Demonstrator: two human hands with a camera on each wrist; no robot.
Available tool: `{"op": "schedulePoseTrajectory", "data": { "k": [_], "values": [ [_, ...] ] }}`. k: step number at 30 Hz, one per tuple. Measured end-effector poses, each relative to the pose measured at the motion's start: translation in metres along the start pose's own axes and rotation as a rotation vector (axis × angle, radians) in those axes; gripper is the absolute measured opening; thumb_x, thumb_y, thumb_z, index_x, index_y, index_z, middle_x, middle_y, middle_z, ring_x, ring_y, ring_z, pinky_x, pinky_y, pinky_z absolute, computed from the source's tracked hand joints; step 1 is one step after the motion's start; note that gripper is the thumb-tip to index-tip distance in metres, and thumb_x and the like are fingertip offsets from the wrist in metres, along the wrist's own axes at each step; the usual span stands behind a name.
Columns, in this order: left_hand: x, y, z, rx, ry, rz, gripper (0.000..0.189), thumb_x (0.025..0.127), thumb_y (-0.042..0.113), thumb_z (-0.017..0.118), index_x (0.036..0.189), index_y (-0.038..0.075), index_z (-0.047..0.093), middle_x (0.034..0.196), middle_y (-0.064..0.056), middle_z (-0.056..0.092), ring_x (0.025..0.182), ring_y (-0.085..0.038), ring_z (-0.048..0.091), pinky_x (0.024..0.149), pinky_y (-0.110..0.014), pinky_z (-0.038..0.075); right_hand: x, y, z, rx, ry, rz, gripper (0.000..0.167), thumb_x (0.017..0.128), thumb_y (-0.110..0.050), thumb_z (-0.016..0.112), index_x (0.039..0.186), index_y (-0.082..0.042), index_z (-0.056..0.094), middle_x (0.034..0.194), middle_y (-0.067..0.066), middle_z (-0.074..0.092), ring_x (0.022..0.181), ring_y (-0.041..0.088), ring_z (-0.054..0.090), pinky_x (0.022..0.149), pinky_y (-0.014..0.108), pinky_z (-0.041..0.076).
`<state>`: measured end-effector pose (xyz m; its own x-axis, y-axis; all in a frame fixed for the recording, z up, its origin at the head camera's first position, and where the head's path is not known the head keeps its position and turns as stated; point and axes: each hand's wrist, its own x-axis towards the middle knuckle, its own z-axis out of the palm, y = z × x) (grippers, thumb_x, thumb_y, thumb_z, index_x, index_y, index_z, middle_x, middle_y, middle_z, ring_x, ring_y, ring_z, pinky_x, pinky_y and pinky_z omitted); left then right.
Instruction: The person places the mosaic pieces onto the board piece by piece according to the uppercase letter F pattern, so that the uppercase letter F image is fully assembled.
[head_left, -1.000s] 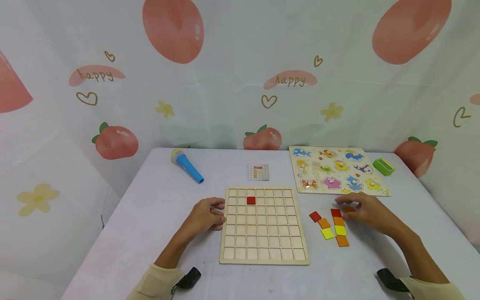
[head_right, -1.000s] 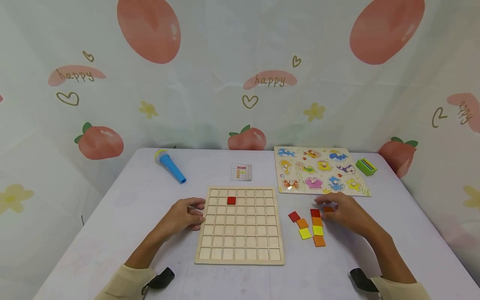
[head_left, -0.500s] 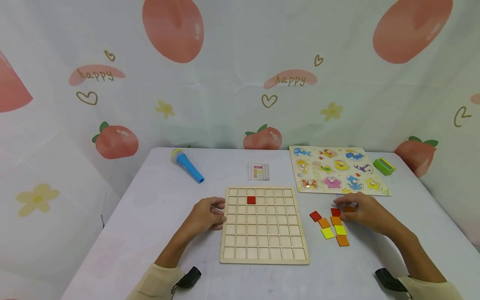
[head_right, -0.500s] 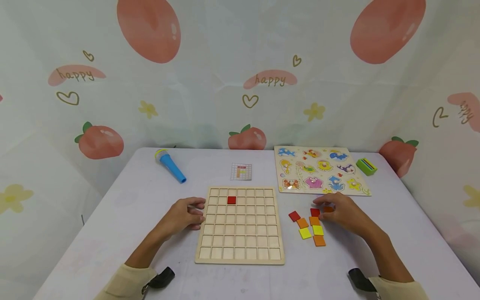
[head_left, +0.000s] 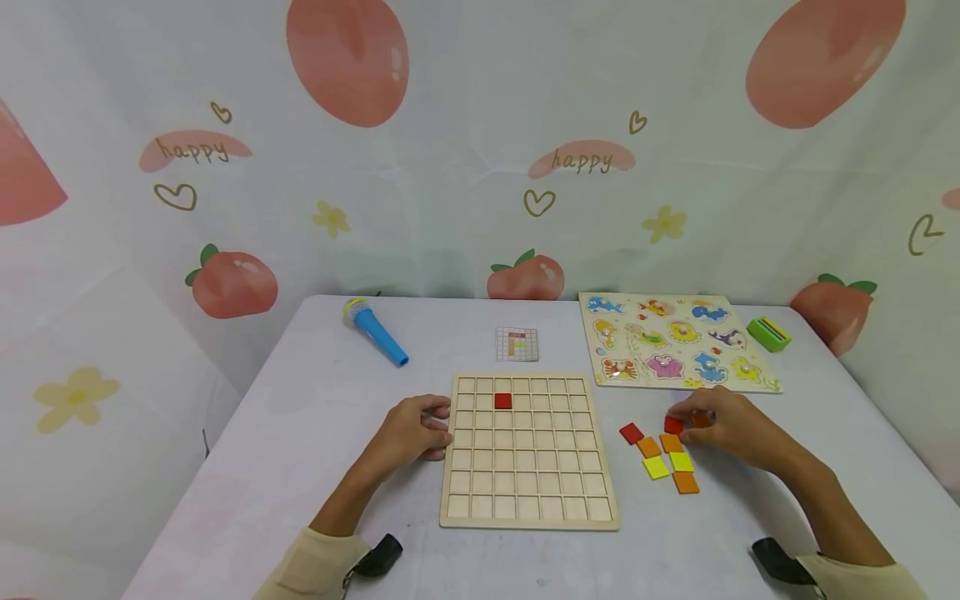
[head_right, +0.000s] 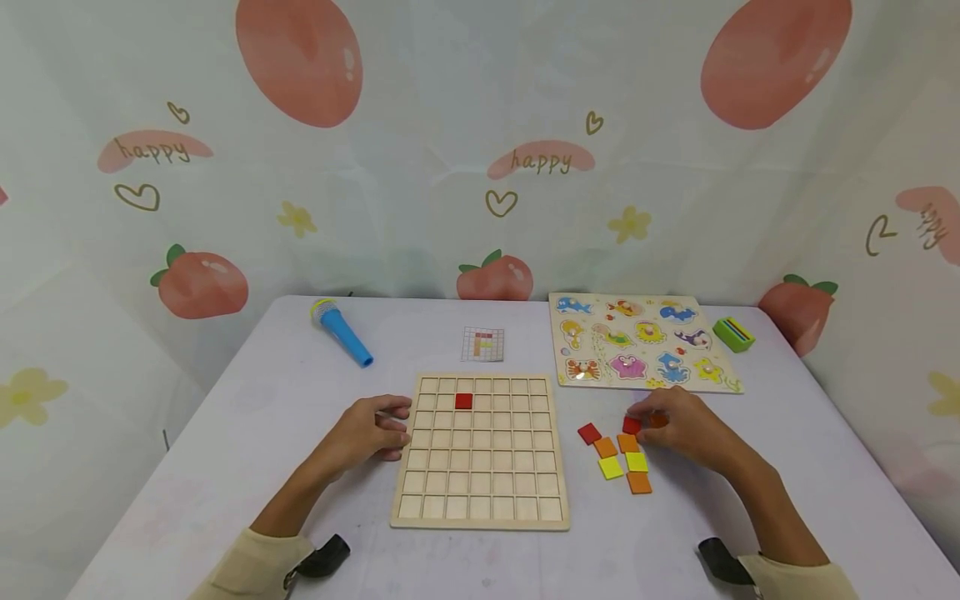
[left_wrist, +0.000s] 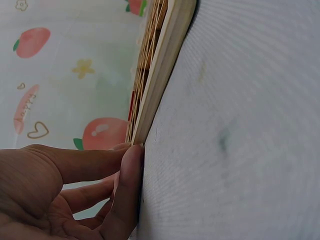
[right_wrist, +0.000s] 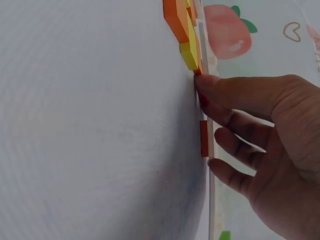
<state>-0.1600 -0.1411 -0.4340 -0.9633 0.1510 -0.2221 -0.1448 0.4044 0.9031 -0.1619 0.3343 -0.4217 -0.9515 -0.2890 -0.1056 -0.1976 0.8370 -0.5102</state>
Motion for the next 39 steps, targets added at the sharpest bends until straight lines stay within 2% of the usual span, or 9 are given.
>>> {"op": "schedulePoseTrajectory", "data": {
  "k": [8, 12, 20, 23, 34, 39],
  "values": [
    [0.001, 0.0, 0.001, 0.007, 0.004, 0.0, 0.054, 0.089, -0.01, 0.076, 0.141, -0.003, 0.063, 0.12, -0.012, 0.066, 0.092, -0.017, 0.068, 0.069, -0.033, 0.068, -0.001, -0.001, 0.0, -0.02, -0.007, 0.006, 0.035, 0.088, -0.021, 0.084, 0.117, -0.004, 0.08, 0.109, 0.004, 0.074, 0.104, 0.026, 0.061, 0.087, 0.045, 0.061],
    [0.001, 0.0, 0.001, 0.01, 0.007, 0.0, 0.054, 0.089, -0.01, 0.076, 0.141, -0.003, 0.063, 0.12, -0.012, 0.066, 0.092, -0.017, 0.068, 0.068, -0.033, 0.068, 0.0, -0.002, 0.0, -0.024, 0.001, 0.012, 0.036, 0.088, -0.022, 0.084, 0.119, -0.004, 0.079, 0.108, 0.003, 0.074, 0.102, 0.024, 0.06, 0.083, 0.036, 0.059],
    [0.001, -0.001, 0.001, 0.003, 0.006, 0.003, 0.054, 0.089, -0.011, 0.076, 0.141, -0.003, 0.063, 0.121, -0.012, 0.066, 0.093, -0.017, 0.068, 0.069, -0.033, 0.068, 0.003, -0.007, 0.0, 0.001, 0.049, -0.04, 0.033, 0.089, -0.021, 0.083, 0.117, -0.005, 0.079, 0.106, 0.001, 0.074, 0.098, 0.021, 0.058, 0.074, 0.024, 0.055],
    [0.001, 0.0, 0.001, 0.005, 0.006, 0.001, 0.054, 0.089, -0.011, 0.076, 0.141, -0.003, 0.062, 0.121, -0.013, 0.066, 0.093, -0.018, 0.068, 0.069, -0.033, 0.068, 0.005, -0.01, 0.001, 0.009, 0.065, -0.045, 0.032, 0.089, -0.022, 0.083, 0.117, -0.007, 0.079, 0.108, 0.0, 0.074, 0.1, 0.021, 0.058, 0.077, 0.025, 0.056],
    [0.001, 0.0, 0.0, 0.002, 0.008, 0.001, 0.054, 0.089, -0.01, 0.076, 0.141, -0.003, 0.063, 0.12, -0.013, 0.066, 0.091, -0.017, 0.069, 0.069, -0.033, 0.068, 0.015, -0.027, 0.008, 0.024, 0.08, -0.055, 0.034, 0.089, -0.025, 0.083, 0.119, -0.01, 0.079, 0.11, 0.002, 0.071, 0.106, 0.025, 0.057, 0.085, 0.041, 0.056],
    [0.001, -0.001, 0.0, 0.0, 0.008, 0.003, 0.054, 0.089, -0.011, 0.076, 0.141, -0.003, 0.063, 0.12, -0.012, 0.066, 0.092, -0.017, 0.068, 0.069, -0.033, 0.068, 0.021, -0.037, 0.01, 0.044, 0.073, -0.068, 0.033, 0.09, -0.024, 0.082, 0.12, -0.01, 0.078, 0.112, 0.003, 0.071, 0.107, 0.025, 0.058, 0.087, 0.042, 0.055]
  ]
}}
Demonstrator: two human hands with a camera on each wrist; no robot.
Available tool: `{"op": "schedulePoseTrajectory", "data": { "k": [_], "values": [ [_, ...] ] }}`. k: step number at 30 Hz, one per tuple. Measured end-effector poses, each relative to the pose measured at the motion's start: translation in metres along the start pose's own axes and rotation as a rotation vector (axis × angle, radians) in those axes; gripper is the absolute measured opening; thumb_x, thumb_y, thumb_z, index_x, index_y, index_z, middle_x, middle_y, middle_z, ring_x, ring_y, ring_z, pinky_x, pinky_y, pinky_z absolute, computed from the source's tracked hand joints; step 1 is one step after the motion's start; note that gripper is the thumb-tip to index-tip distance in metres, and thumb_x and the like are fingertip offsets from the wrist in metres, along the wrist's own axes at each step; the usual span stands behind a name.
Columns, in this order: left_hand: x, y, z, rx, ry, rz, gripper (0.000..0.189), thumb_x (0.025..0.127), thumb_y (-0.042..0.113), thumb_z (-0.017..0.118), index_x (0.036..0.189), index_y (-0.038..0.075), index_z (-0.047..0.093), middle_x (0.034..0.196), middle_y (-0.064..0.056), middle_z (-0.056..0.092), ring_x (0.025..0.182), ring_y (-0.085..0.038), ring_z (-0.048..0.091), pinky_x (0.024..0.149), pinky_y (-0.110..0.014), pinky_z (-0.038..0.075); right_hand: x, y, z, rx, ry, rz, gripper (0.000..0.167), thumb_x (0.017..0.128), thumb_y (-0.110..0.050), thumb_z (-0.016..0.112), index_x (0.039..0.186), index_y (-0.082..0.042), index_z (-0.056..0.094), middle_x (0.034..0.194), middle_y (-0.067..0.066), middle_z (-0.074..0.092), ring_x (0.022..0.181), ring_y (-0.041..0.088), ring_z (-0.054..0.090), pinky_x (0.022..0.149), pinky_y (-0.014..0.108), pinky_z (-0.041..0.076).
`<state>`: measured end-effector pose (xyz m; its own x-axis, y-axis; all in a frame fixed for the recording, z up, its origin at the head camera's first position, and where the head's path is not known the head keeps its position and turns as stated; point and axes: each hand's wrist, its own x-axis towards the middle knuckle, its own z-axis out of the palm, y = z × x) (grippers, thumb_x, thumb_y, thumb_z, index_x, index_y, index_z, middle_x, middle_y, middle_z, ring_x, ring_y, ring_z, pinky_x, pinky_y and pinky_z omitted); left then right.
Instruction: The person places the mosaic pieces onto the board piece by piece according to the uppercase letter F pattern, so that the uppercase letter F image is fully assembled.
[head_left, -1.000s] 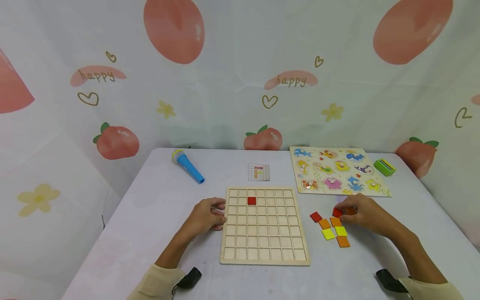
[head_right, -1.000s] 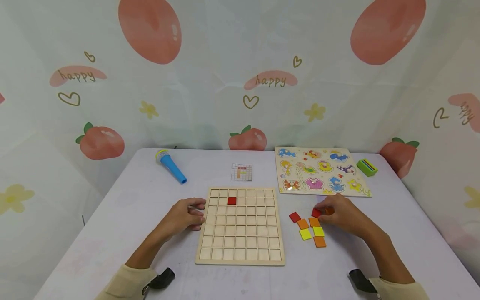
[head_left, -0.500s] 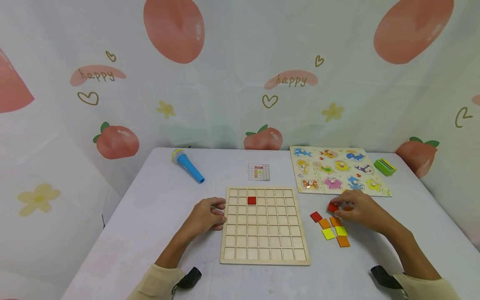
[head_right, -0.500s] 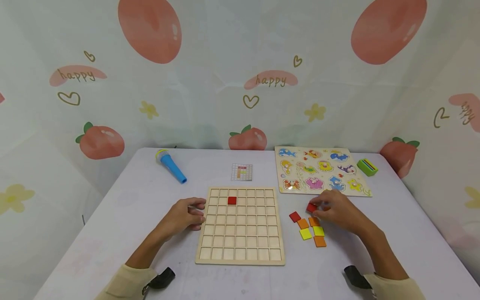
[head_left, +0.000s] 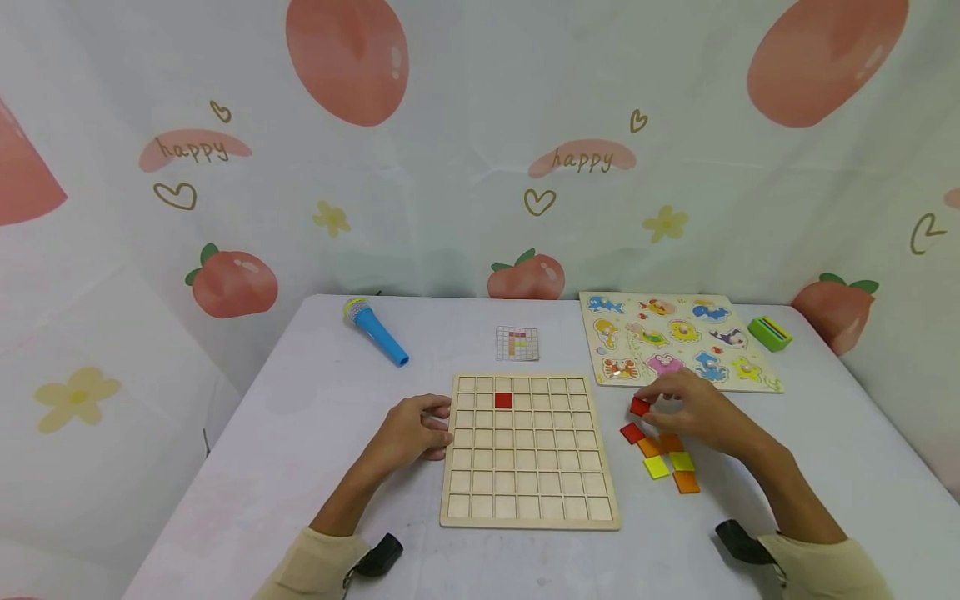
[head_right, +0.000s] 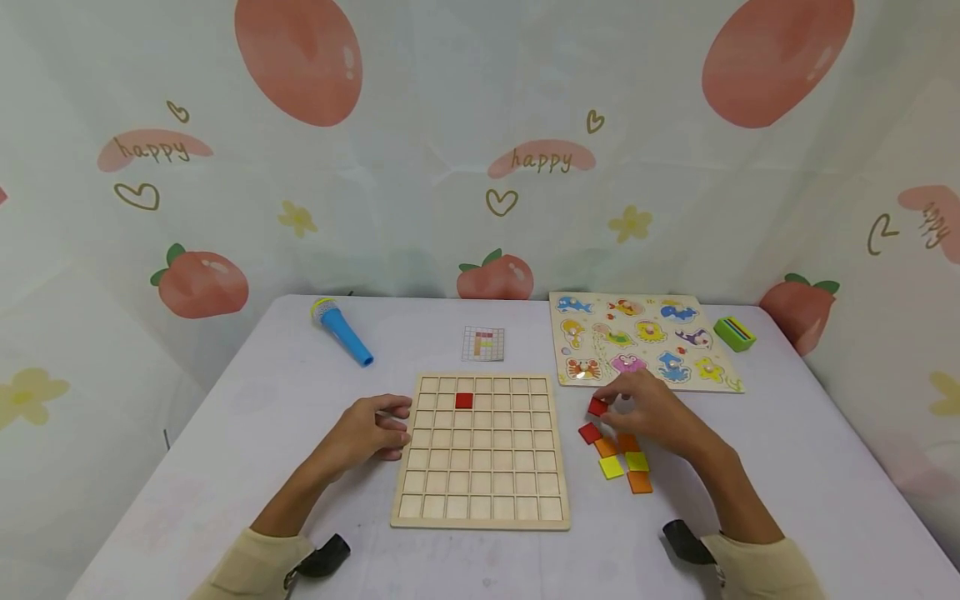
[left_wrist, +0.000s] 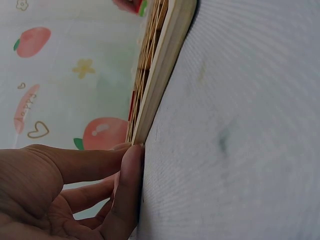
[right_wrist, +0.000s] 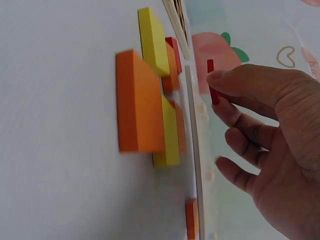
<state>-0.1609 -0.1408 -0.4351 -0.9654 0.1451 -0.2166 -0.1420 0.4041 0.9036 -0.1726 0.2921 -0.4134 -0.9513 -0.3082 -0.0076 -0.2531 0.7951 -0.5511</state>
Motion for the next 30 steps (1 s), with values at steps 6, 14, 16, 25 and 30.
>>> {"op": "schedulePoseTrajectory", "data": {
  "k": [6, 14, 16, 25, 30],
  "values": [
    [0.0, 0.0, 0.0, 0.002, -0.001, 0.001, 0.054, 0.089, -0.011, 0.076, 0.141, -0.003, 0.063, 0.12, -0.012, 0.066, 0.092, -0.017, 0.068, 0.069, -0.033, 0.068, 0.009, -0.008, 0.005, 0.018, -0.004, -0.038, 0.028, 0.092, -0.018, 0.079, 0.119, -0.009, 0.078, 0.109, 0.0, 0.072, 0.106, 0.024, 0.06, 0.088, 0.041, 0.057],
    [0.0, 0.0, 0.0, 0.004, 0.0, -0.002, 0.054, 0.089, -0.011, 0.076, 0.141, -0.003, 0.063, 0.12, -0.012, 0.066, 0.092, -0.017, 0.068, 0.069, -0.033, 0.068, 0.02, -0.018, 0.012, 0.03, -0.019, -0.071, 0.031, 0.093, -0.02, 0.08, 0.122, -0.009, 0.077, 0.116, 0.005, 0.071, 0.113, 0.029, 0.061, 0.094, 0.051, 0.06],
    [0.0, 0.0, 0.0, 0.002, -0.001, -0.003, 0.054, 0.089, -0.011, 0.076, 0.141, -0.003, 0.062, 0.12, -0.012, 0.066, 0.092, -0.017, 0.068, 0.069, -0.033, 0.068, 0.023, -0.019, 0.014, 0.031, -0.019, -0.083, 0.031, 0.093, -0.021, 0.08, 0.122, -0.01, 0.078, 0.119, 0.008, 0.072, 0.117, 0.033, 0.059, 0.097, 0.056, 0.058],
    [0.0, 0.0, 0.0, -0.007, -0.003, 0.0, 0.054, 0.089, -0.011, 0.075, 0.141, -0.003, 0.062, 0.119, -0.013, 0.066, 0.092, -0.017, 0.068, 0.069, -0.033, 0.068, 0.032, -0.026, 0.022, 0.022, -0.014, -0.136, 0.027, 0.093, -0.018, 0.079, 0.12, -0.013, 0.08, 0.114, 0.0, 0.072, 0.12, 0.032, 0.056, 0.099, 0.058, 0.055],
    [-0.001, 0.0, 0.0, -0.014, -0.003, -0.001, 0.053, 0.089, -0.011, 0.075, 0.141, -0.004, 0.062, 0.119, -0.013, 0.066, 0.092, -0.018, 0.068, 0.07, -0.034, 0.068, 0.038, -0.031, 0.027, 0.051, -0.03, -0.151, 0.029, 0.094, -0.021, 0.078, 0.122, -0.013, 0.08, 0.117, 0.001, 0.072, 0.121, 0.032, 0.055, 0.099, 0.054, 0.055]
  ]
}}
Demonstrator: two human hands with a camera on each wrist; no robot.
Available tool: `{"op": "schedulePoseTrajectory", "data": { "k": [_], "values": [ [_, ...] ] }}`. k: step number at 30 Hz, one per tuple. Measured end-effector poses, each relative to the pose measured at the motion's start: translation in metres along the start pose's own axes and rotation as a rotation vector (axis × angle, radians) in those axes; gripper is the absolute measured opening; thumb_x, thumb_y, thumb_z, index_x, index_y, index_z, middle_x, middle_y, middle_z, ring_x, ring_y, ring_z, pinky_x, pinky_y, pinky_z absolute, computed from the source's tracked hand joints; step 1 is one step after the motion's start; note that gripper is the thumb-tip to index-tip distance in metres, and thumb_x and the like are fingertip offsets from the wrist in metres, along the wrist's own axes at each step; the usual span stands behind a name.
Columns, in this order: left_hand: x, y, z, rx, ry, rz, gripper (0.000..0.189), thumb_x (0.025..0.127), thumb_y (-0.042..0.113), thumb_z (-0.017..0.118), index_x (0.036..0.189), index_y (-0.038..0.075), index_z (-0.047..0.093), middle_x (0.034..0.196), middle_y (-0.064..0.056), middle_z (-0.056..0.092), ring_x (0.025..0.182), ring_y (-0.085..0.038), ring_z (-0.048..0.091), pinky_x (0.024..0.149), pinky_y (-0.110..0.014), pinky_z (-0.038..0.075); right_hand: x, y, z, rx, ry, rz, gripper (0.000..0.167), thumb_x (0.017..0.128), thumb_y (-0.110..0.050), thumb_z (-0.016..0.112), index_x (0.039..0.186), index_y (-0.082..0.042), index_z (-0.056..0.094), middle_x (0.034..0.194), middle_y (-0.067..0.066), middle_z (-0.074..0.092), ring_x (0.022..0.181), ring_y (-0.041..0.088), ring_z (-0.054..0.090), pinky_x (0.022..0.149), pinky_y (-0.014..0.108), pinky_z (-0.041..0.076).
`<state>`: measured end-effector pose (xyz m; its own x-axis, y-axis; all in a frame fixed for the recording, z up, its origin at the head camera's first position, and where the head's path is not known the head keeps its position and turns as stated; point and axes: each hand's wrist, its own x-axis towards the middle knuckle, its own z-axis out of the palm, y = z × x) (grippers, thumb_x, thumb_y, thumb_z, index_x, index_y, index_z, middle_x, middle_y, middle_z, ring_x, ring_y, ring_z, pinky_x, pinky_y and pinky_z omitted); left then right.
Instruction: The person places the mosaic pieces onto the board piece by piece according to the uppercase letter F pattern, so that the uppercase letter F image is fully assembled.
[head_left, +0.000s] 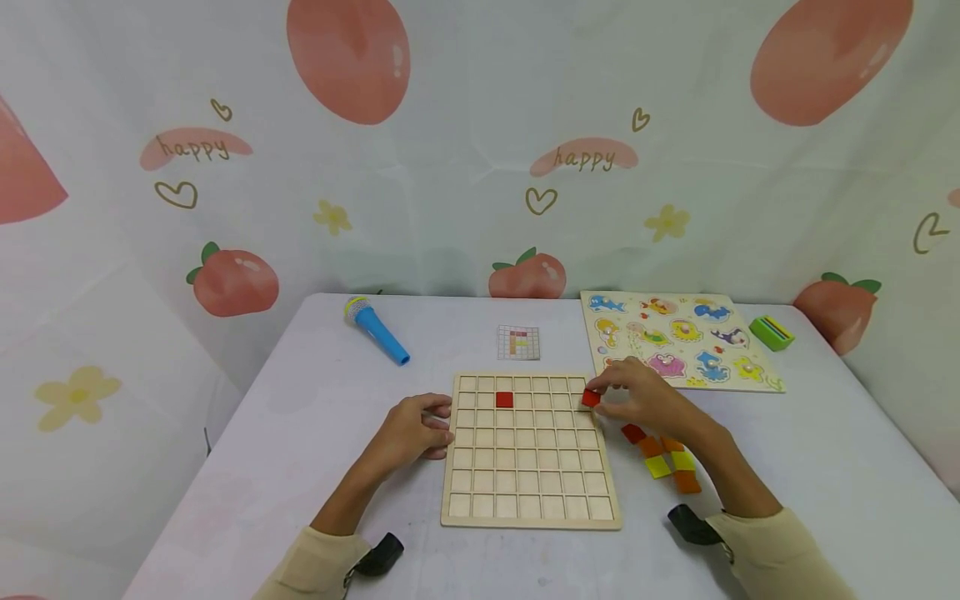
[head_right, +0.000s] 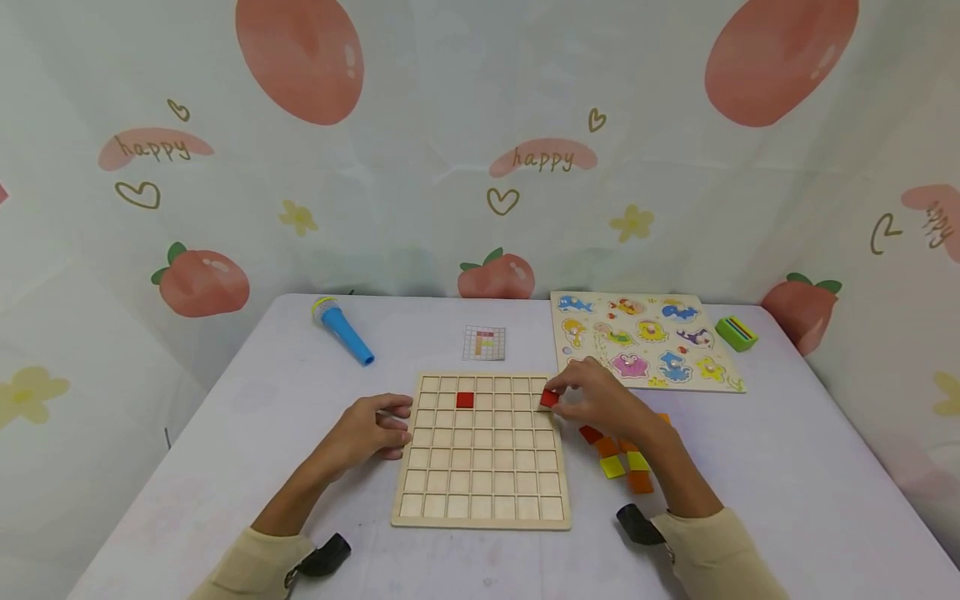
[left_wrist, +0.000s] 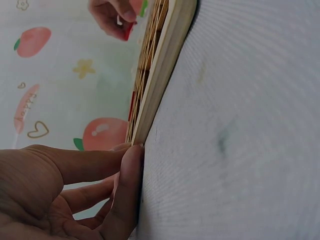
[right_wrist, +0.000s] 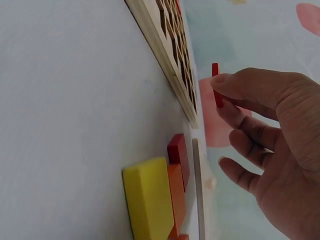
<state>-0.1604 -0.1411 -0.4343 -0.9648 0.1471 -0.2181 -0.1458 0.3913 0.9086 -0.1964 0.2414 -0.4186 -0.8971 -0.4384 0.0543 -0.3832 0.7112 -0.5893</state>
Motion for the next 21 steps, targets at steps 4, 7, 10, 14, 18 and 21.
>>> {"op": "schedulePoseTrajectory", "data": {
  "k": [4, 7, 10, 14, 18, 21],
  "values": [
    [0.0, -0.001, 0.0, 0.002, -0.001, -0.002, 0.054, 0.09, -0.009, 0.075, 0.141, -0.003, 0.062, 0.12, -0.013, 0.066, 0.092, -0.018, 0.068, 0.07, -0.033, 0.068, 0.006, -0.004, 0.003, -0.004, -0.01, -0.032, 0.03, 0.093, -0.022, 0.078, 0.122, -0.013, 0.08, 0.114, -0.002, 0.072, 0.112, 0.025, 0.055, 0.09, 0.042, 0.053],
    [0.0, -0.001, 0.0, 0.001, -0.001, -0.002, 0.054, 0.09, -0.009, 0.075, 0.141, -0.003, 0.062, 0.12, -0.013, 0.066, 0.092, -0.018, 0.068, 0.07, -0.034, 0.068, 0.01, -0.008, 0.005, -0.013, -0.018, -0.052, 0.03, 0.094, -0.023, 0.078, 0.122, -0.012, 0.08, 0.113, -0.003, 0.072, 0.111, 0.023, 0.054, 0.09, 0.04, 0.051],
    [0.0, -0.001, -0.001, -0.004, 0.001, 0.001, 0.054, 0.09, -0.01, 0.075, 0.141, -0.003, 0.062, 0.119, -0.013, 0.066, 0.092, -0.018, 0.068, 0.07, -0.034, 0.068, 0.013, -0.011, 0.006, -0.017, -0.027, -0.057, 0.03, 0.094, -0.023, 0.078, 0.122, -0.011, 0.08, 0.112, -0.003, 0.072, 0.11, 0.023, 0.055, 0.09, 0.041, 0.051],
    [0.0, -0.001, -0.001, -0.009, 0.003, 0.002, 0.054, 0.089, -0.011, 0.075, 0.141, -0.003, 0.062, 0.118, -0.013, 0.065, 0.092, -0.018, 0.068, 0.07, -0.034, 0.068, 0.018, -0.014, 0.01, -0.012, -0.035, -0.051, 0.03, 0.094, -0.021, 0.078, 0.122, -0.011, 0.08, 0.112, -0.003, 0.073, 0.11, 0.023, 0.055, 0.093, 0.043, 0.053],
    [0.0, -0.001, -0.001, -0.009, 0.002, 0.003, 0.053, 0.089, -0.01, 0.075, 0.14, -0.003, 0.063, 0.118, -0.013, 0.065, 0.091, -0.017, 0.068, 0.07, -0.034, 0.068, 0.023, -0.017, 0.014, 0.002, -0.032, -0.067, 0.029, 0.094, -0.02, 0.079, 0.12, -0.01, 0.08, 0.108, -0.002, 0.072, 0.111, 0.025, 0.059, 0.122, 0.062, 0.038],
    [0.0, -0.001, -0.001, -0.007, 0.0, 0.005, 0.052, 0.09, -0.01, 0.075, 0.14, -0.003, 0.063, 0.118, -0.013, 0.065, 0.09, -0.017, 0.069, 0.069, -0.034, 0.068, 0.028, -0.02, 0.017, 0.006, -0.035, -0.087, 0.028, 0.094, -0.02, 0.079, 0.119, -0.009, 0.08, 0.107, -0.002, 0.072, 0.111, 0.027, 0.059, 0.129, 0.068, 0.018]
  ]
}}
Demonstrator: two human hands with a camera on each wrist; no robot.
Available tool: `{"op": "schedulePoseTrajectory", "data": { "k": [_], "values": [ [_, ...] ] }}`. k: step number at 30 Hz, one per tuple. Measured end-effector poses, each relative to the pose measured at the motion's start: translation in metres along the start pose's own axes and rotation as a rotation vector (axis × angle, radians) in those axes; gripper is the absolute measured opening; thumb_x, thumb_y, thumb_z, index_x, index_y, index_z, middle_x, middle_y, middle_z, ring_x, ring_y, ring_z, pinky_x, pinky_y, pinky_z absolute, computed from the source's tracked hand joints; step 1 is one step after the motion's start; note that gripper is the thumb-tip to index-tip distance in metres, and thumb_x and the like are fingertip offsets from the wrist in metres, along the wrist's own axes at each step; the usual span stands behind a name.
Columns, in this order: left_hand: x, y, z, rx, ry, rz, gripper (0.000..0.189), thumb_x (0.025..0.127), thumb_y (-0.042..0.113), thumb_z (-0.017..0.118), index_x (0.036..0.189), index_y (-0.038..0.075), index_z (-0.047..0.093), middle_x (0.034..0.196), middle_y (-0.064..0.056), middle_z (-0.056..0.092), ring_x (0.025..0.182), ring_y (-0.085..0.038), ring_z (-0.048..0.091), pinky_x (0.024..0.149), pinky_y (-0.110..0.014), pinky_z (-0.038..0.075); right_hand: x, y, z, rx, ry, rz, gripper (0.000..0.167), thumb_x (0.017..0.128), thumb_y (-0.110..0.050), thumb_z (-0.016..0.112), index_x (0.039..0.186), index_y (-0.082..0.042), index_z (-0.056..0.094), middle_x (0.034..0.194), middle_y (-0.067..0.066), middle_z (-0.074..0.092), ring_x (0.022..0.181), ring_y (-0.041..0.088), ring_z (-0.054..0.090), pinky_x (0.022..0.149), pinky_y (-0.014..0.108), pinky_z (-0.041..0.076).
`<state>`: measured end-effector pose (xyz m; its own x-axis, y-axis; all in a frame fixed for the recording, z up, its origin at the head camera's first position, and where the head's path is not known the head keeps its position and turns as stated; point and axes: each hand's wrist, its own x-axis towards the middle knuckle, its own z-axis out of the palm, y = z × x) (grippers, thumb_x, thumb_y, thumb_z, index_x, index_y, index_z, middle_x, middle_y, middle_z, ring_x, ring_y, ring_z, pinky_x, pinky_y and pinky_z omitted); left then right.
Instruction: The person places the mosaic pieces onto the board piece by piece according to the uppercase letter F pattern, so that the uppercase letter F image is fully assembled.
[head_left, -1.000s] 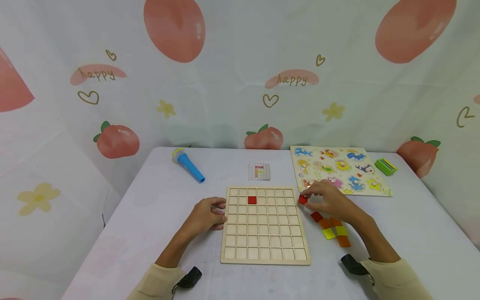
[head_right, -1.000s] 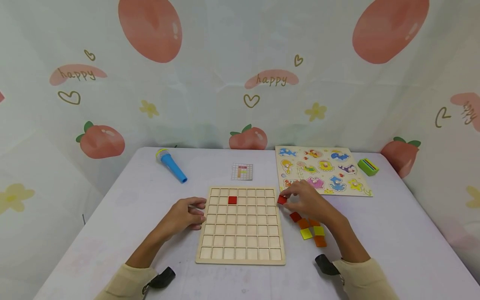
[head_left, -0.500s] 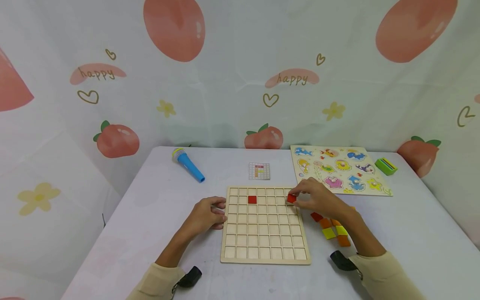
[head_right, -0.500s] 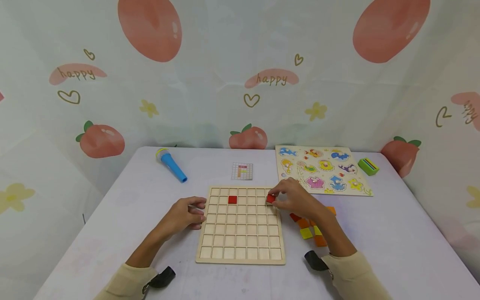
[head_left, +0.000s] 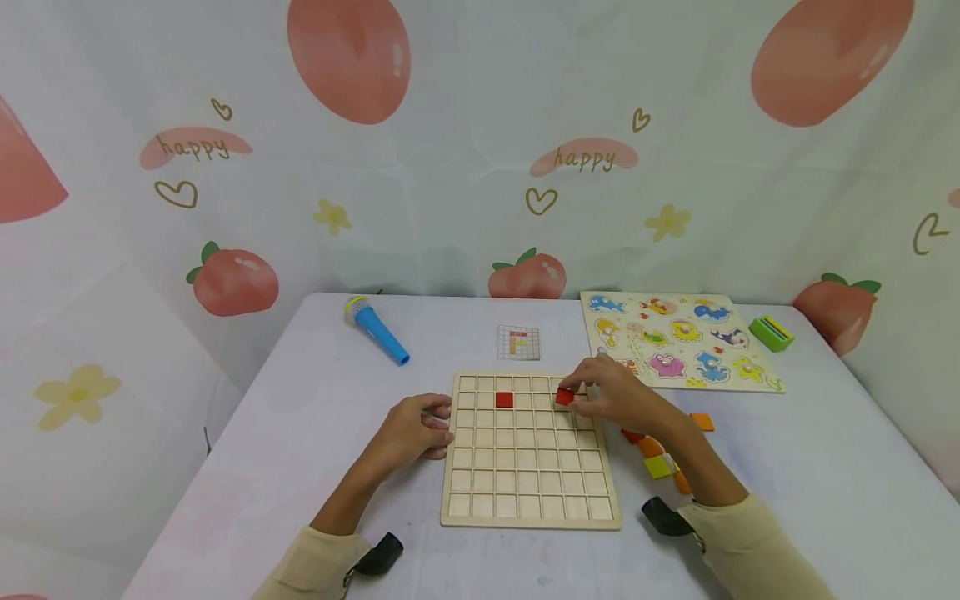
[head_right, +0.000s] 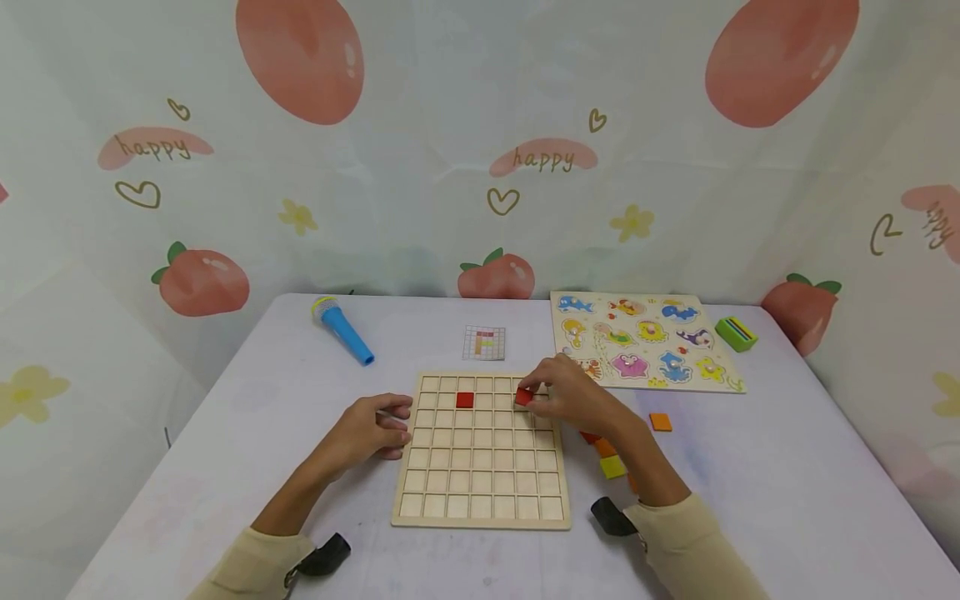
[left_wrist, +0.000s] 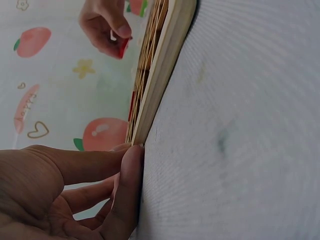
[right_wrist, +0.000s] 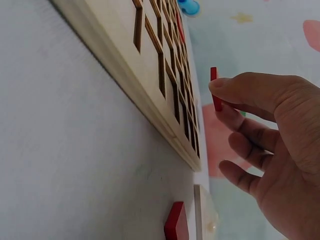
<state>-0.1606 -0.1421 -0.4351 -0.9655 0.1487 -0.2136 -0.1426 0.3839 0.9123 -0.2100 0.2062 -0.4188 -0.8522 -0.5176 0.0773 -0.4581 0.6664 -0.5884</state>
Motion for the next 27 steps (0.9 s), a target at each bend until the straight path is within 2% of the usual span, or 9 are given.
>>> {"op": "schedulePoseTrajectory", "data": {
  "k": [3, 5, 8, 9, 11, 14, 27],
  "values": [
    [0.0, 0.0, 0.0, 0.002, -0.002, 0.002, 0.052, 0.09, -0.01, 0.075, 0.14, -0.003, 0.063, 0.118, -0.013, 0.066, 0.09, -0.017, 0.069, 0.069, -0.034, 0.068, 0.004, -0.003, 0.002, -0.02, -0.009, -0.015, 0.027, 0.094, -0.021, 0.078, 0.119, -0.01, 0.081, 0.107, -0.002, 0.073, 0.109, 0.026, 0.059, 0.128, 0.069, 0.022],
    [0.0, 0.0, 0.0, 0.005, -0.001, 0.002, 0.052, 0.09, -0.01, 0.075, 0.14, -0.003, 0.063, 0.118, -0.012, 0.066, 0.09, -0.017, 0.069, 0.069, -0.034, 0.068, 0.007, -0.005, 0.003, -0.032, -0.016, -0.021, 0.027, 0.095, -0.022, 0.078, 0.118, -0.01, 0.081, 0.108, -0.001, 0.073, 0.108, 0.025, 0.059, 0.123, 0.067, 0.032],
    [0.0, -0.001, 0.0, 0.008, -0.001, 0.002, 0.053, 0.089, -0.01, 0.075, 0.14, -0.003, 0.063, 0.118, -0.012, 0.065, 0.091, -0.017, 0.069, 0.069, -0.033, 0.068, 0.009, -0.009, 0.004, -0.039, -0.029, -0.01, 0.028, 0.094, -0.023, 0.078, 0.119, -0.011, 0.081, 0.109, -0.002, 0.073, 0.107, 0.022, 0.057, 0.108, 0.055, 0.049],
    [0.0, -0.001, 0.0, 0.009, -0.001, 0.002, 0.053, 0.089, -0.01, 0.075, 0.14, -0.003, 0.063, 0.118, -0.012, 0.065, 0.091, -0.017, 0.069, 0.069, -0.033, 0.068, 0.01, -0.011, 0.004, -0.035, -0.034, 0.0, 0.028, 0.094, -0.023, 0.078, 0.12, -0.011, 0.081, 0.11, -0.002, 0.073, 0.108, 0.022, 0.056, 0.101, 0.049, 0.052],
    [0.0, -0.001, 0.0, 0.007, 0.0, 0.003, 0.053, 0.089, -0.01, 0.076, 0.14, -0.003, 0.063, 0.117, -0.012, 0.065, 0.091, -0.017, 0.068, 0.069, -0.034, 0.068, 0.012, -0.013, 0.005, -0.027, -0.041, 0.009, 0.028, 0.095, -0.023, 0.078, 0.12, -0.011, 0.081, 0.111, -0.002, 0.073, 0.108, 0.021, 0.055, 0.089, 0.04, 0.052],
    [0.0, -0.001, 0.0, 0.007, -0.001, 0.003, 0.053, 0.089, -0.01, 0.075, 0.14, -0.003, 0.063, 0.118, -0.012, 0.065, 0.091, -0.017, 0.069, 0.069, -0.034, 0.068, 0.015, -0.016, 0.006, -0.027, -0.044, 0.003, 0.028, 0.096, -0.024, 0.078, 0.121, -0.012, 0.081, 0.112, -0.003, 0.073, 0.108, 0.02, 0.055, 0.088, 0.036, 0.052],
    [-0.001, 0.0, 0.0, 0.011, -0.008, 0.007, 0.052, 0.09, -0.01, 0.075, 0.141, -0.003, 0.062, 0.119, -0.013, 0.066, 0.089, -0.017, 0.069, 0.069, -0.034, 0.068, 0.029, -0.023, 0.015, -0.02, -0.059, -0.049, 0.027, 0.094, -0.024, 0.081, 0.117, -0.01, 0.082, 0.111, -0.002, 0.074, 0.104, 0.022, 0.055, 0.085, 0.035, 0.05]
  ]
}}
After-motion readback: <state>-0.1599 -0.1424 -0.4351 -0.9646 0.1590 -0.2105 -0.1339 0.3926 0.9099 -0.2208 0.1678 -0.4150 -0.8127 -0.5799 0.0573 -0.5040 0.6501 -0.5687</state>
